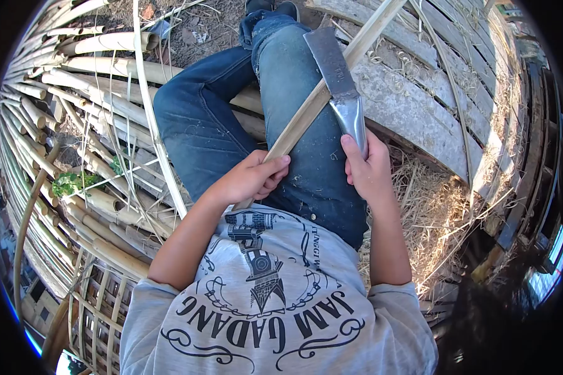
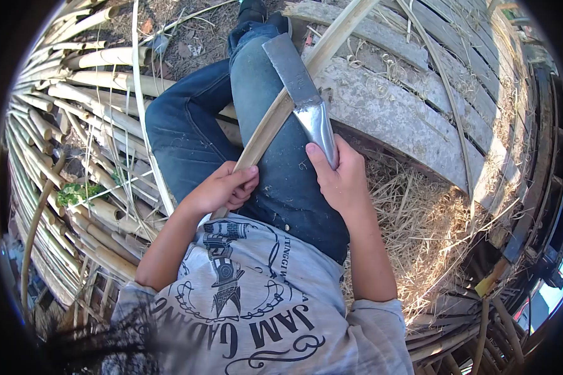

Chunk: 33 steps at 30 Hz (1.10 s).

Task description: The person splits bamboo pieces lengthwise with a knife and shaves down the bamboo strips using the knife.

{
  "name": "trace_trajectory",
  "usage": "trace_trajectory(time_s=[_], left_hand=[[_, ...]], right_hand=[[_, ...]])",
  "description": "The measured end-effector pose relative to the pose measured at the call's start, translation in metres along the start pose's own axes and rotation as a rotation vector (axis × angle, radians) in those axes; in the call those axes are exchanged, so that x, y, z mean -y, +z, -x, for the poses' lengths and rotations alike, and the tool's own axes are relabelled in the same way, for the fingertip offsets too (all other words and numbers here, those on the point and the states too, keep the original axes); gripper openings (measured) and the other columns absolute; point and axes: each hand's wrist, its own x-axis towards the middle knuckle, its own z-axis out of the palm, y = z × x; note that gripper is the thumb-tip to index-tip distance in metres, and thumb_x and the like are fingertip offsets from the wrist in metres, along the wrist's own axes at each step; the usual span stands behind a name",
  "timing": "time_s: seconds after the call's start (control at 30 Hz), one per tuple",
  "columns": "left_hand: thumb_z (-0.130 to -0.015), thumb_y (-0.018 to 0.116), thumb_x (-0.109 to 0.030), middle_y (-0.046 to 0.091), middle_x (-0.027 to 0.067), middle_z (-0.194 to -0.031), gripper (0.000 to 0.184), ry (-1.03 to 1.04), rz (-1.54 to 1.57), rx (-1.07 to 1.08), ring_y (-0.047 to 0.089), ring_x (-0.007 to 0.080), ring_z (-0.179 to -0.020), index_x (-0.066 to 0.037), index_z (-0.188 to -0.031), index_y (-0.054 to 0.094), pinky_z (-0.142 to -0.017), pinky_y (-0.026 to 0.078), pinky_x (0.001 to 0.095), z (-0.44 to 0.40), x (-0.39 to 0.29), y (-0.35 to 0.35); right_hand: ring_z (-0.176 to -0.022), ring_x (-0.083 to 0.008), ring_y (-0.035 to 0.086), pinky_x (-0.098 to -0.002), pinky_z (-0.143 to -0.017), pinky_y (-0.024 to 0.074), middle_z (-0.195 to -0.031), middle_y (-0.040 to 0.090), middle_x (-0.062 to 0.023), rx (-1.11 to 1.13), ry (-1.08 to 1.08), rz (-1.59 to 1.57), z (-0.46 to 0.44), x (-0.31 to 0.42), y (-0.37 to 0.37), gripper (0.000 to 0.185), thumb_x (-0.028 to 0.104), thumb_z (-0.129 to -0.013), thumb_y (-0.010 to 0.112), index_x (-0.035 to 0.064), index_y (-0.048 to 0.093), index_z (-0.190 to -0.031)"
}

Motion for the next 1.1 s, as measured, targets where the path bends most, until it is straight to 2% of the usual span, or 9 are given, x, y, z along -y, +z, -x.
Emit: trace_trajectory(time_s=[0.07, 0.17, 0.4, 0.5, 0.57, 0.6, 0.7, 0.73, 1.1], left_hand=[[-0.1, 0.049, -0.038, 0.03, -0.0079, -0.054, 0.04, -0.001, -0.018, -0.002, 0.025, 0.0031, -0.043, -0.011, -0.071, 0.043, -0.038, 0.019, 0.022, -0.001, 0.001, -0.001], [-0.1, 0.048, -0.04, 0.028, -0.0084, -0.054, 0.041, -0.021, -0.031, 0.006, 0.024, 0.0031, -0.043, -0.012, -0.071, 0.041, -0.038, 0.018, 0.0219, -0.003, 0.001, -0.002], [-0.101, 0.041, -0.045, 0.023, -0.008, -0.056, 0.045, 0.003, -0.025, 0.041, 0.019, 0.0036, -0.044, -0.013, -0.071, 0.039, -0.038, 0.014, 0.0218, -0.004, -0.011, 0.006], [-0.101, 0.036, -0.05, 0.021, -0.0075, -0.055, 0.048, -0.052, -0.075, 0.026, 0.019, 0.0045, -0.044, -0.013, -0.071, 0.037, -0.038, 0.014, 0.0221, -0.007, -0.026, 0.018], [-0.101, 0.039, -0.05, 0.021, -0.0078, -0.056, 0.048, -0.046, -0.083, 0.055, 0.019, 0.0039, -0.043, -0.012, -0.071, 0.039, -0.038, 0.014, 0.0214, -0.012, -0.033, 0.019], [-0.1, 0.038, -0.051, 0.021, -0.0078, -0.056, 0.048, -0.059, -0.069, 0.051, 0.019, 0.0041, -0.043, -0.012, -0.071, 0.039, -0.037, 0.014, 0.0216, -0.015, -0.037, 0.021], [-0.1, 0.037, -0.051, 0.021, -0.0077, -0.055, 0.049, -0.097, -0.1, 0.05, 0.019, 0.0046, -0.041, -0.012, -0.071, 0.04, -0.037, 0.014, 0.0221, -0.021, -0.043, 0.02], [-0.1, 0.037, -0.051, 0.021, -0.0076, -0.055, 0.05, -0.103, -0.109, 0.037, 0.019, 0.0045, -0.041, -0.011, -0.071, 0.04, -0.037, 0.014, 0.0221, -0.021, -0.044, 0.02], [-0.102, 0.036, -0.047, 0.023, -0.0062, -0.053, 0.047, -0.05, -0.139, -0.055, 0.021, 0.0044, -0.041, -0.006, -0.08, 0.048, -0.037, 0.015, 0.0226, -0.006, -0.027, 0.02]], right_hand=[[-0.053, -0.012, 0.049, -0.0298, -0.052, 0.0424, -0.06, 0.054, -0.0053, -0.042, -0.143, 0.079, -0.005, -0.014, 0.001, 0.035, 0.033, -0.091, 0.064, -0.0019, 0.062, -0.092], [-0.058, -0.0155, 0.049, -0.0324, -0.058, 0.0432, -0.062, 0.054, -0.0096, -0.059, -0.14, 0.092, -0.006, -0.015, 0.0, 0.036, 0.033, -0.089, 0.065, -0.0031, 0.062, -0.09], [-0.058, -0.0151, 0.05, -0.0313, -0.058, 0.0436, -0.064, 0.057, -0.0131, -0.12, -0.172, -0.014, 0.004, -0.012, -0.005, 0.035, 0.031, -0.087, 0.068, -0.0031, 0.063, -0.092], [-0.058, -0.0181, 0.054, -0.032, -0.058, 0.0445, -0.067, 0.058, -0.0129, -0.204, -0.245, 0.098, 0.016, -0.009, -0.013, 0.026, 0.021, -0.079, 0.073, -0.0001, 0.062, -0.09], [-0.059, -0.0231, 0.056, -0.0326, -0.059, 0.0451, -0.07, 0.058, -0.0109, -0.391, -0.473, 0.256, 0.017, -0.013, -0.016, 0.024, 0.011, -0.07, 0.072, 0.0027, 0.058, -0.088], [-0.066, -0.0299, 0.062, -0.0371, -0.06, 0.0472, -0.075, 0.061, -0.0117, -0.368, -0.4, 0.276, 0.018, -0.007, -0.019, 0.029, 0.008, -0.066, 0.071, 0.0041, 0.054, -0.089], [-0.068, -0.0333, 0.063, -0.0416, -0.06, 0.0473, -0.074, 0.061, -0.0155, -0.372, -0.545, 0.436, 0.009, -0.013, -0.023, 0.028, 0.006, -0.069, 0.068, 0.0039, 0.052, -0.092], [-0.075, -0.0372, 0.064, -0.0471, -0.063, 0.0485, -0.076, 0.065, -0.017, -0.321, -0.474, 0.499, 0.008, -0.011, -0.026, 0.028, 0.011, -0.071, 0.068, 0.0062, 0.053, -0.094], [-0.071, -0.0358, 0.068, -0.0441, -0.069, 0.0543, -0.075, 0.067, -0.0191, -0.248, -0.363, 0.821, -0.014, -0.007, -0.013, 0.027, 0.025, -0.069, 0.072, 0.0033, 0.065, -0.083]])
